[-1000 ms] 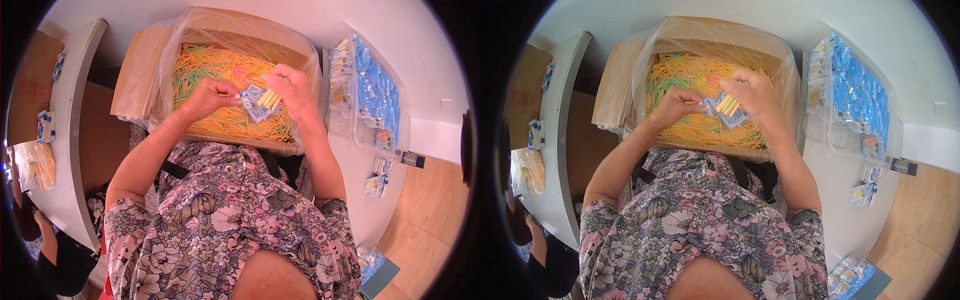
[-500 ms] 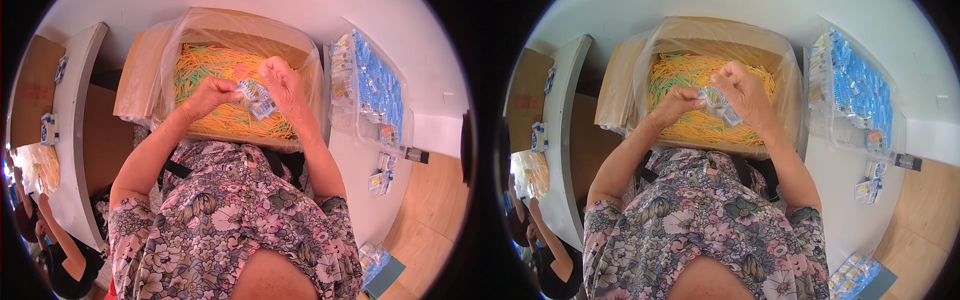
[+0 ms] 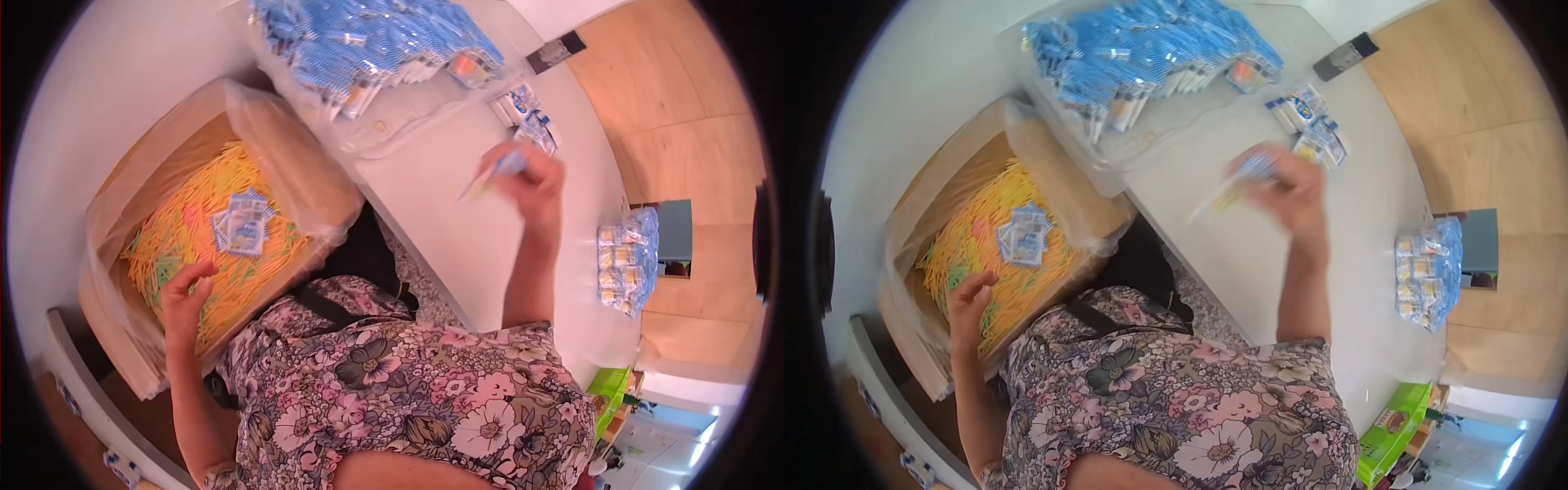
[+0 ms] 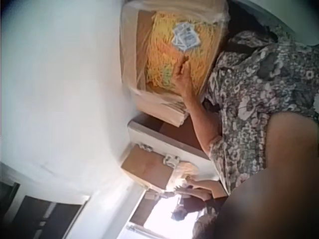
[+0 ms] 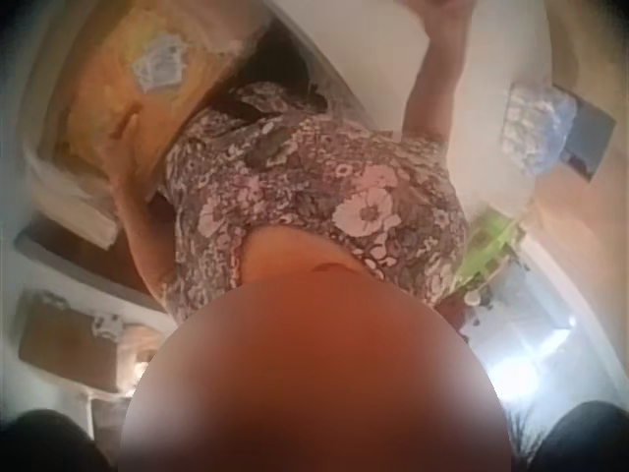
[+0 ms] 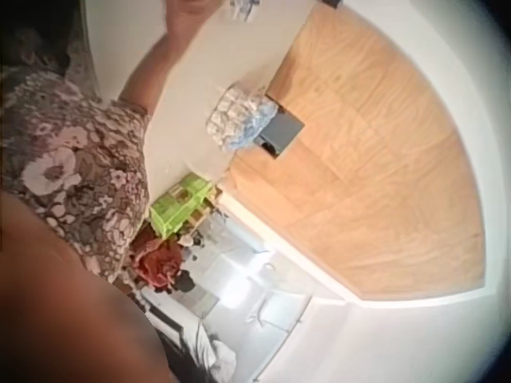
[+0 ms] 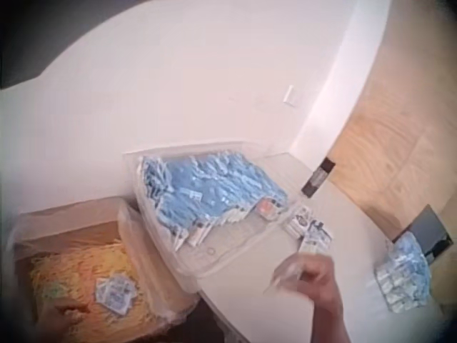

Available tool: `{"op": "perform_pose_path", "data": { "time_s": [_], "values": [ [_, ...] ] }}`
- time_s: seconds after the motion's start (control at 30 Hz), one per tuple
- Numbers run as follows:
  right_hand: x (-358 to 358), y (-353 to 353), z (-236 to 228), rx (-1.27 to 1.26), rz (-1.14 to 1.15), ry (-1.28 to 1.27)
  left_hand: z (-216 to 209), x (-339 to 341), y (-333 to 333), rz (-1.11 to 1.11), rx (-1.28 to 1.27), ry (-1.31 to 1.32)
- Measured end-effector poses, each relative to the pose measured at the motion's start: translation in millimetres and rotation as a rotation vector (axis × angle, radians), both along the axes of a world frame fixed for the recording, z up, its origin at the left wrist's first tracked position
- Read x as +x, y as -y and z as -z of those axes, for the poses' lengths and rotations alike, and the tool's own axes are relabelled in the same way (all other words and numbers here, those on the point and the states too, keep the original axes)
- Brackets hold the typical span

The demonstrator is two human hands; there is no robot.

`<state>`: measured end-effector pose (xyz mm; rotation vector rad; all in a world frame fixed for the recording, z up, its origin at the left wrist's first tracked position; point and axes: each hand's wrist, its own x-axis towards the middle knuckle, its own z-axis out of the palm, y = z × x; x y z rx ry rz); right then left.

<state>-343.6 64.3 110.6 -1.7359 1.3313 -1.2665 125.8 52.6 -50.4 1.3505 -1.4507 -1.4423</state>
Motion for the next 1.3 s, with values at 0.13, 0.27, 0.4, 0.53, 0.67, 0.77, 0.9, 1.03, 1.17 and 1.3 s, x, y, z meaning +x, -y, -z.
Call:
{"op": "perform_pose_path", "data": {
  "time_s": [0.13, 0.27, 0.4, 0.53, 0.67, 0.77, 0.9, 1.03, 1.17, 1.3],
  "values": [
    [-192.8, 37.4, 63.6, 0.113, 0.500, -0.416, -23.6, -17.5, 7.9, 0.091, -0.126, 0.405],
    [-326.5, 15.8, 127.1, 0.087, 0.605, -0.983, -17.2, -46.5, 52.3, 0.162, -0.277, 0.513],
    [-255.6, 41.5, 102.4, -0.346, 0.729, -1.253, 21.7, -49.3, 47.6, 0.191, -0.344, 0.855],
    [-177.5, 25.0, 82.5, -0.421, 0.721, -1.086, 21.0, -69.0, 50.8, 0.140, -0.359, 0.942],
    [-118.0, 15.9, 74.2, -0.460, 0.657, -0.930, 18.7, -89.9, 68.3, 0.049, -0.434, 0.890],
    [-82.7, 14.4, 61.0, -0.496, 0.596, -0.911, 36.0, -98.2, 80.1, 0.002, -0.397, 1.006],
    [-35.3, 7.2, 31.3, -0.661, 0.493, -0.817, 40.5, -91.7, 82.5, -0.010, -0.180, 0.672],
    [32.5, -4.5, 13.7, -0.921, 0.155, -0.578, 48.4, -81.0, 78.3, -0.064, -0.124, 0.334],
    [140.8, 8.5, 34.5, -0.412, -0.119, -0.477, 19.9, -71.1, 64.4, 0.008, -0.171, -0.026],
    [194.7, 45.6, 80.5, -0.008, -0.254, -0.443, -5.6, -67.8, 40.8, 0.050, -0.038, -0.201]
  ]
}}
